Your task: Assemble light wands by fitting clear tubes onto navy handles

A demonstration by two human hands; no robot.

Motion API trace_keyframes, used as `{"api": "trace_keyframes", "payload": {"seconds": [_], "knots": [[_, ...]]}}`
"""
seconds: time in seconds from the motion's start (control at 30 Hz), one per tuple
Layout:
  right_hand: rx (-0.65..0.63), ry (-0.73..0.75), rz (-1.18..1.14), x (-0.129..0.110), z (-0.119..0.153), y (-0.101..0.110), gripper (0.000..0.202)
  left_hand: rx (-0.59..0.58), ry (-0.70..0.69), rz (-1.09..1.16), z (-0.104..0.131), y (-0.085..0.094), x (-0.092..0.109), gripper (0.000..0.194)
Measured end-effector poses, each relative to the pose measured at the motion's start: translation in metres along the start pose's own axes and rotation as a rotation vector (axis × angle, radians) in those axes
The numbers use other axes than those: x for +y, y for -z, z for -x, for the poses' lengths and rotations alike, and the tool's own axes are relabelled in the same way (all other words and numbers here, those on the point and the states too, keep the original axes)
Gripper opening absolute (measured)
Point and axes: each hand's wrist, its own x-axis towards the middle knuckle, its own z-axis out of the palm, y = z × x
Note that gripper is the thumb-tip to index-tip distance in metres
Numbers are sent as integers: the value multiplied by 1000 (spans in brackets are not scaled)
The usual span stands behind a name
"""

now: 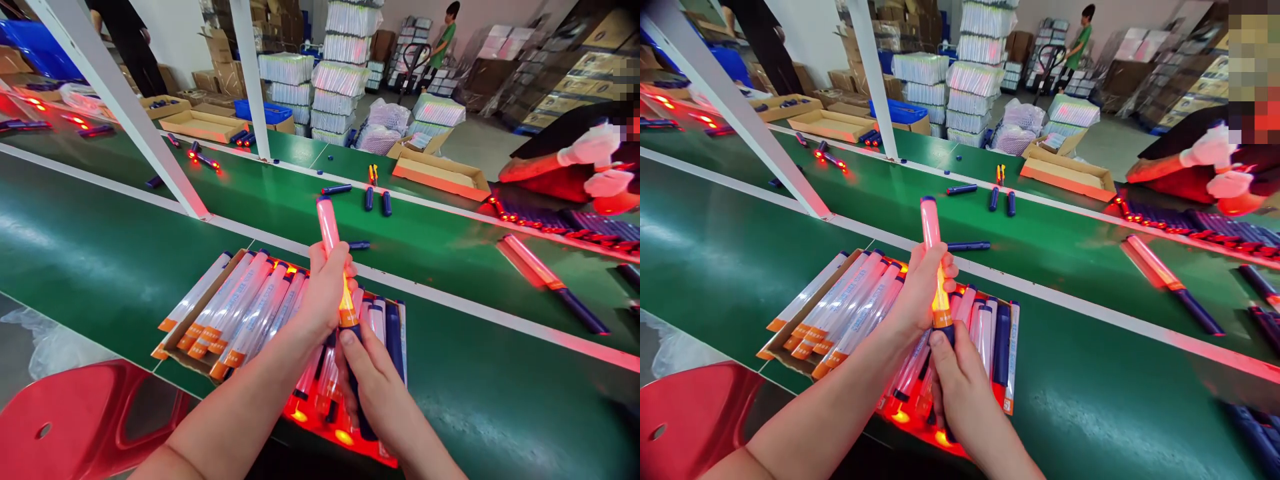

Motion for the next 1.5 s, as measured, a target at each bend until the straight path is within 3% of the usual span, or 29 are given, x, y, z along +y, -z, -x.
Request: {"api": "trace_keyframes", "payload": {"seconds": [0.07, 0.13, 0.17, 0.23, 0.3, 0.37, 0.4, 0.47, 0.57, 0.67, 0.77, 0.83, 0.93, 1.0, 1.07, 1.13, 1.23, 1.3, 1.37, 1.43, 1.5], "knots": [[25, 56, 113, -16, -18, 16, 54, 23, 21, -32, 1, 4, -1, 32], [218, 190, 383, -43, -50, 53, 52, -47, 5, -210, 4, 20, -1, 38], [414, 212, 586, -60, -70, 78, 51, -93, -38, -349, 6, 34, 0, 40], [617, 164, 702, -94, -108, 134, 37, -118, -194, -705, 10, 70, 7, 36], [749, 87, 828, -120, -139, 185, 33, 31, -355, -1183, 16, 108, 17, 26], [824, 21, 966, -129, -157, 216, 34, 140, -377, -1656, 22, 138, 27, 23], [845, 13, 1039, -129, -163, 221, 37, 149, -340, -1833, 24, 147, 30, 23], [830, 75, 1185, -122, -171, 213, 44, 119, -256, -2008, 27, 156, 33, 23], [558, 265, 1379, -113, -187, 175, 40, 111, -236, -1828, 26, 154, 34, 25], [242, 280, 1510, -115, -215, 156, 27, 99, -233, -1287, 21, 144, 40, 32], [152, 121, 1575, -123, -233, 176, 24, 123, -120, -662, 12, 129, 53, 44], [112, 71, 1550, -123, -229, 198, 24, 190, 14, -302, 5, 115, 61, 44], [65, 204, 1411, -118, -204, 215, 20, 276, 212, 44, -7, 95, 62, 28], [79, 362, 1250, -114, -179, 209, 21, 278, 329, 115, -11, 80, 51, 19], [110, 493, 1051, -110, -150, 190, 33, 230, 383, 90, -9, 65, 31, 18], [130, 579, 860, -103, -119, 163, 57, 165, 400, 50, -3, 51, 7, 30], [145, 655, 416, -85, -76, 126, 80, 83, 457, 68, 9, 36, -17, 36], [192, 662, 219, -72, -53, 112, 62, 82, 430, 86, 16, 33, -21, 36], [217, 593, 320, -62, -34, 108, 46, 85, 350, 79, 20, 34, -20, 46], [98, 453, 539, -54, -18, 107, 37, 32, 276, 70, 23, 34, -14, 52], [-133, 310, 600, -45, -4, 104, 28, -33, 253, 75, 24, 33, -6, 45]]}}
